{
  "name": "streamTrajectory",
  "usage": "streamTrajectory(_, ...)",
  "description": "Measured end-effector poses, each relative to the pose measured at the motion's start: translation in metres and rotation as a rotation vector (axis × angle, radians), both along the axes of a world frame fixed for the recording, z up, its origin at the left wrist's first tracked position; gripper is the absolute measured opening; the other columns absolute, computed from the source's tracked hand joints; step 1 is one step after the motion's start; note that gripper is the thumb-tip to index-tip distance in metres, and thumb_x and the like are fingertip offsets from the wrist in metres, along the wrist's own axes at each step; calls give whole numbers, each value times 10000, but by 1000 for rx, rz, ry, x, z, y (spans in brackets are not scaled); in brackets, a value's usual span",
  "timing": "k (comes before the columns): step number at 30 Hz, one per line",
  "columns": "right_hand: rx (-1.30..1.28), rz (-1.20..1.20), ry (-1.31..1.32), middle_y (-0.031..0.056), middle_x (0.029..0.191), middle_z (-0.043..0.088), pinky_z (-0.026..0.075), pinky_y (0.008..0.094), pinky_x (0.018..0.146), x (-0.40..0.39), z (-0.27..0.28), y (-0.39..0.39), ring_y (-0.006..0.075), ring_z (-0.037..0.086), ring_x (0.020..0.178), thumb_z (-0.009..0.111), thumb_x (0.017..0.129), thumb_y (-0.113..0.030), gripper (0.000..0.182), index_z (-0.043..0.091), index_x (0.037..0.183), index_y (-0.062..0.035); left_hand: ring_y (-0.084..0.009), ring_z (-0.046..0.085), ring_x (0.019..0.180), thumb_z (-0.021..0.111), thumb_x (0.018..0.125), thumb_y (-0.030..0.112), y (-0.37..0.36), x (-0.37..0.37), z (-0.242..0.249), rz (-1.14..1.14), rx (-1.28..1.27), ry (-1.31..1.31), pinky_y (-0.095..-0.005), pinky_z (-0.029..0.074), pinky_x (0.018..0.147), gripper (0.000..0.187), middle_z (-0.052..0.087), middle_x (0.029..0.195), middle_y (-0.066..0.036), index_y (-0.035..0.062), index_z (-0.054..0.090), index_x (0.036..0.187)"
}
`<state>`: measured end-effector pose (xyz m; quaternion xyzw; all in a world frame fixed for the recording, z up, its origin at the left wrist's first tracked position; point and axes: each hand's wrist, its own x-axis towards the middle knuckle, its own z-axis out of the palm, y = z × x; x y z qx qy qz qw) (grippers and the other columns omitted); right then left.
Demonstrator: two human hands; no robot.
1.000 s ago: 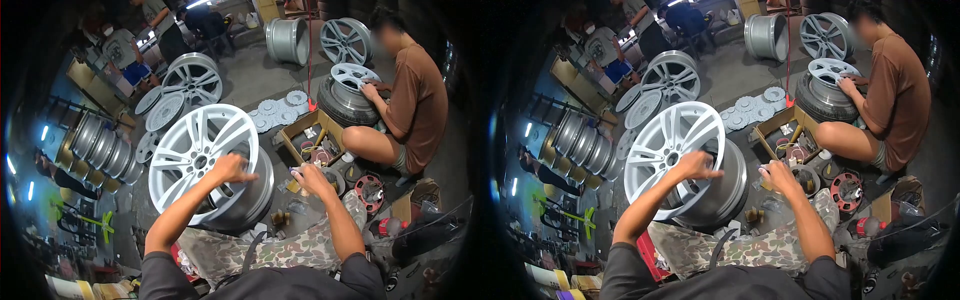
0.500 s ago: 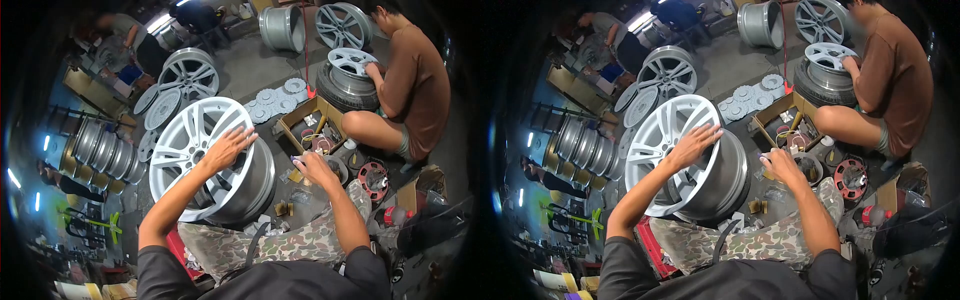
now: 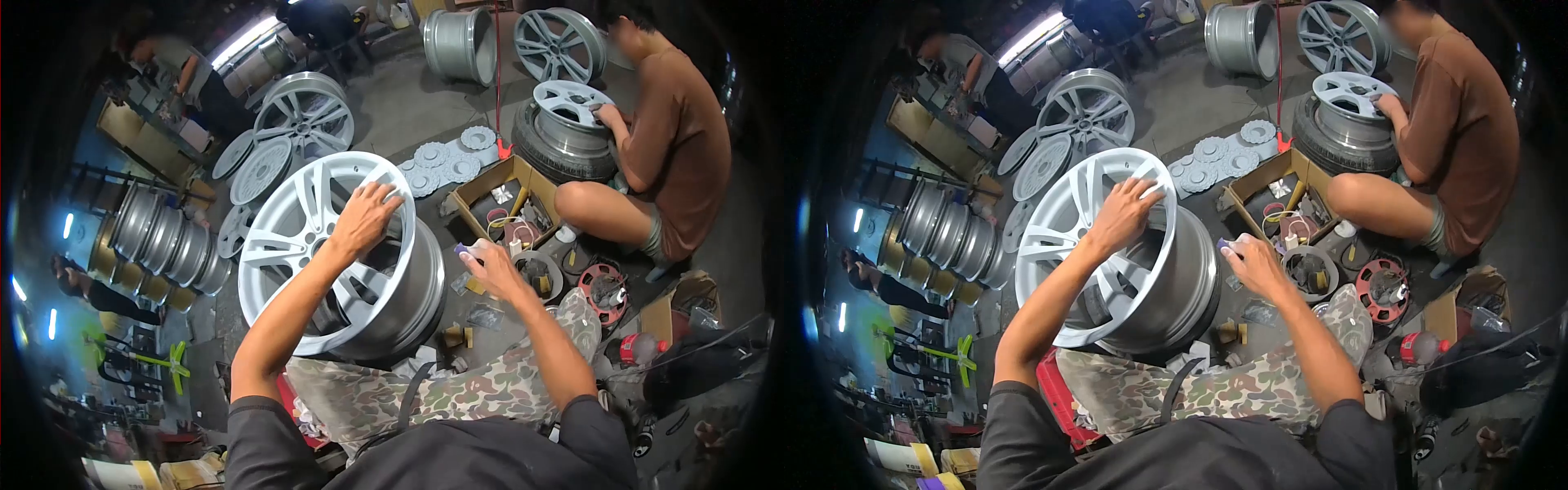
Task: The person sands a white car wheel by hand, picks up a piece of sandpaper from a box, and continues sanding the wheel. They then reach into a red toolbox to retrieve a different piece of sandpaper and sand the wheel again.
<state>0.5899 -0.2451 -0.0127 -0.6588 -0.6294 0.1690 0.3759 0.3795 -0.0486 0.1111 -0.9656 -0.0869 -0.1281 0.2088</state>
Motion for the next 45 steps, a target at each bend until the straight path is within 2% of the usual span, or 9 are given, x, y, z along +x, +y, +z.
streamTrajectory(9,445,-504,503,196,939,623,459,437,782,-145,8,40,363,611,868,518,1053,-247,351,665,984,65,-332,700,799,467,912,348,-8,-65,-77,541,-1118,-171,-424,529,797,403,701,745,-157,90,775,947)
streamTrajectory(13,401,-631,650,239,1133,656,474,413,940,-195,9,31,395,627,1078,479,1074,-268,417,618,1342,19,-355,695,849,472,882,382,-13,-56,-72,654,-1094,-158,-442,520,824,410,717,781,-153,111,779,905)
streamTrajectory(16,433,-753,307,245,1070,649,470,435,894,-176,-6,58,397,624,1015,463,1079,-290,430,642,1258,58,-375,689,872,480,872,393,-13,-55,-74,609,-1062,-179,-451,520,829,412,723,803,-159,110,778,884)
streamTrajectory(18,198,-615,743,355,1170,601,452,470,961,-159,15,62,502,564,1070,470,1076,-300,453,651,1014,110,-396,685,918,495,858,392,-12,-56,-74,628,-1073,-169,-460,524,849,400,740,872,-163,114,782,874)
streamTrajectory(28,261,-596,508,325,1141,601,429,485,964,-162,1,48,490,568,1060,462,1082,-314,470,649,1093,116,-442,683,941,498,872,389,-17,-54,-80,627,-1047,-254,-499,525,906,436,730,954,-244,66,782,941)
streamTrajectory(34,420,-603,476,235,1087,662,470,412,896,-196,-18,22,314,627,956,492,1072,-348,500,638,1186,116,-472,676,925,511,900,382,-17,-52,-86,615,-839,-371,-532,531,886,428,703,947,-299,43,765,965)
streamTrajectory(36,310,-611,571,380,1197,602,439,497,953,-160,-38,52,488,595,1065,467,1069,-391,548,650,1205,107,-473,683,842,506,908,369,-19,-53,-89,574,-757,-429,-543,543,823,430,695,840,-286,2,724,853)
streamTrajectory(39,312,-550,620,198,826,663,447,453,768,-103,-9,90,333,583,761,493,1060,-400,557,626,919,123,-468,683,819,510,904,365,-24,-59,-85,564,-711,-420,-541,547,806,426,691,816,-288,-4,718,857)
streamTrajectory(45,371,-392,354,105,938,734,485,357,746,-51,48,58,179,619,788,510,1073,-360,460,704,1091,57,-457,671,679,529,913,336,-54,-63,-71,342,-658,-301,-524,556,695,432,642,646,-262,12,701,685)
